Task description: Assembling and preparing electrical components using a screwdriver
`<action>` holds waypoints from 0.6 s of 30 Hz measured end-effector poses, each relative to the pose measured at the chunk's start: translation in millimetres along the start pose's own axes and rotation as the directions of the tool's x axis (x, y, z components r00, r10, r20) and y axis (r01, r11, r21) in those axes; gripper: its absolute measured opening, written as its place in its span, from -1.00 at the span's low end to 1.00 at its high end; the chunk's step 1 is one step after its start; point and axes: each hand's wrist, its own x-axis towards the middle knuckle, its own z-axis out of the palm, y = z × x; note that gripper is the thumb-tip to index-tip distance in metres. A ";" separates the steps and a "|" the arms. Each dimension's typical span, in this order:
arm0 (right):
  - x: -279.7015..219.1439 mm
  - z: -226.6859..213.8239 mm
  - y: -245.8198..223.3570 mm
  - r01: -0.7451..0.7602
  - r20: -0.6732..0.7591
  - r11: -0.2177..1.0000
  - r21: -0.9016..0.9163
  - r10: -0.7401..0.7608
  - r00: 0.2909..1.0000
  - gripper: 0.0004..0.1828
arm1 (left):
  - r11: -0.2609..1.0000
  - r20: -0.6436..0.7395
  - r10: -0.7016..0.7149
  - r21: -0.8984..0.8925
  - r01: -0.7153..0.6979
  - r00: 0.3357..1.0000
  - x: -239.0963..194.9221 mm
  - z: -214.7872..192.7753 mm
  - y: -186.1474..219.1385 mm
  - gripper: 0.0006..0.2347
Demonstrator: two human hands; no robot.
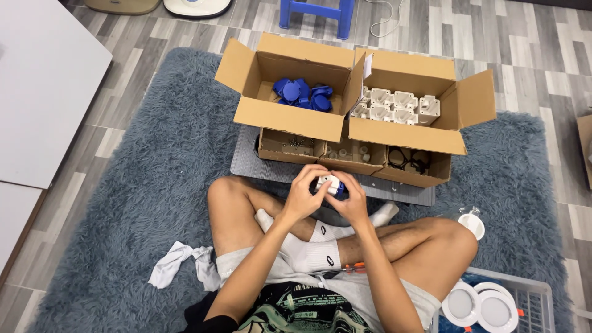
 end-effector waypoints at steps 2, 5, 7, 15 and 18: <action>-0.5 0.0 -0.4 -0.001 -0.004 1.000 -0.001 0.001 1.000 -0.32 | 0.999 -0.051 -0.032 -0.034 0.030 0.998 0.7 3.7 -3.0 -0.87; -0.8 1.1 0.8 0.000 -0.008 1.000 -0.006 -0.001 1.000 -0.32 | 0.999 -0.108 -0.043 -0.037 0.039 0.993 3.8 7.9 -7.6 -0.80; -1.5 1.3 1.7 -0.004 -0.009 1.000 -0.004 0.004 1.000 -0.31 | 0.998 -0.124 -0.046 -0.048 0.041 0.991 3.7 11.2 -11.0 -0.76; -2.3 3.5 5.4 0.005 -0.032 1.000 -0.025 -0.005 0.999 -0.37 | 0.986 0.019 0.156 0.064 -0.157 0.988 7.8 -6.3 10.0 -0.79; -0.9 2.6 3.3 0.009 -0.032 1.000 -0.004 -0.009 0.999 -0.36 | 0.975 0.069 0.197 0.092 -0.203 0.978 7.0 -10.5 1.5 -0.75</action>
